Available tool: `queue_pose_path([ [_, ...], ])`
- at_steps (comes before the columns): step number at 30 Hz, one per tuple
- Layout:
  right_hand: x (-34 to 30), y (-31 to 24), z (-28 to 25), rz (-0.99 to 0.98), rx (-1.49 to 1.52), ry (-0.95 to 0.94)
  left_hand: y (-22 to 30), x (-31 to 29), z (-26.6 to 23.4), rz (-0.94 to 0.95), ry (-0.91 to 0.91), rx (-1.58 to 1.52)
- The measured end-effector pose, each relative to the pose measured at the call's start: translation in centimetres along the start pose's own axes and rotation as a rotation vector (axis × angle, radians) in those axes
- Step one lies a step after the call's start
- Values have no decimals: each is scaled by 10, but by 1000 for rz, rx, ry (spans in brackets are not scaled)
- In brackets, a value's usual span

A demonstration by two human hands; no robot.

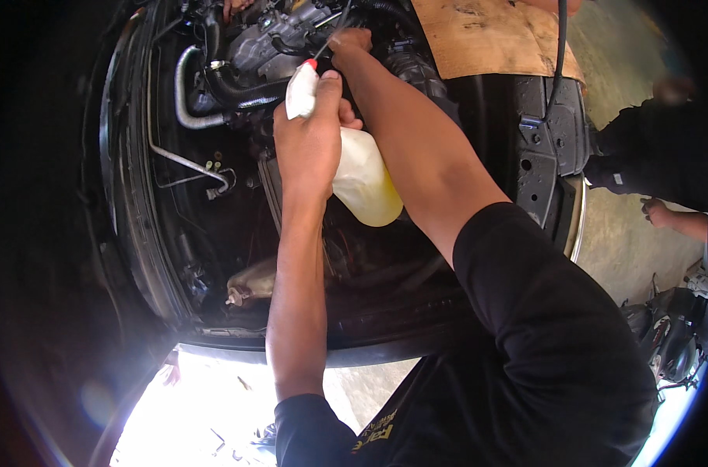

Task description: The person sprays a yellow liquid from a spray bottle onto various parts of a car engine bay and wipes the sprayed areas with a cloth. The person moves around the engine bay to reach different components while another person works nearby.

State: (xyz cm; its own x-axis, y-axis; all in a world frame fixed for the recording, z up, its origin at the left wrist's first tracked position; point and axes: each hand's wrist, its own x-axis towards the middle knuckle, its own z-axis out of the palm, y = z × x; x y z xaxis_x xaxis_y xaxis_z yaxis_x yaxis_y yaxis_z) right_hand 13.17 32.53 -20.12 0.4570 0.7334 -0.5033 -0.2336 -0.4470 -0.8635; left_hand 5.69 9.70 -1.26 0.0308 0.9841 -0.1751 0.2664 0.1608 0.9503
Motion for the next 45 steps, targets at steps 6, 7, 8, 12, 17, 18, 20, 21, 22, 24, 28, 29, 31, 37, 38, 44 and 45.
queue_pose_path([
  [6,-34,5,13,14,-24,-34,-6,-7,-12,14,30,37],
  [7,24,26,8,-167,-373,-64,-1,0,-2,-15,1,32],
  [8,37,31,14,-204,-390,-45,-3,4,-5,-63,23,28],
  [12,12,31,49,-205,-11,69,-7,-8,-16,-33,61,14],
  [17,58,42,37,-161,-52,61,-1,4,-6,-62,17,40],
  [18,46,39,35,-123,30,86,0,2,-4,-34,15,40],
  [20,9,20,31,-38,133,98,0,-7,-4,13,41,46],
  [21,-19,12,29,19,150,77,-3,-9,-13,28,18,109],
  [22,-31,13,20,56,150,78,-7,-10,-12,37,43,81],
  [24,-35,4,6,111,170,89,-6,-5,-4,79,83,27],
  [28,-37,-10,22,125,340,151,-2,-8,-8,-7,60,48],
  [29,-14,6,26,-3,91,20,2,-9,-6,12,62,72],
  [31,60,30,7,-310,-518,-63,9,2,12,91,-21,89],
  [37,-52,-4,15,231,346,117,-1,-11,-9,-33,55,82],
  [38,-50,-3,15,244,373,121,0,-11,-9,-10,44,92],
  [44,-25,0,25,130,115,43,4,-7,-6,40,29,122],
  [45,-19,3,19,-33,-328,-117,2,-8,-11,16,25,119],
])
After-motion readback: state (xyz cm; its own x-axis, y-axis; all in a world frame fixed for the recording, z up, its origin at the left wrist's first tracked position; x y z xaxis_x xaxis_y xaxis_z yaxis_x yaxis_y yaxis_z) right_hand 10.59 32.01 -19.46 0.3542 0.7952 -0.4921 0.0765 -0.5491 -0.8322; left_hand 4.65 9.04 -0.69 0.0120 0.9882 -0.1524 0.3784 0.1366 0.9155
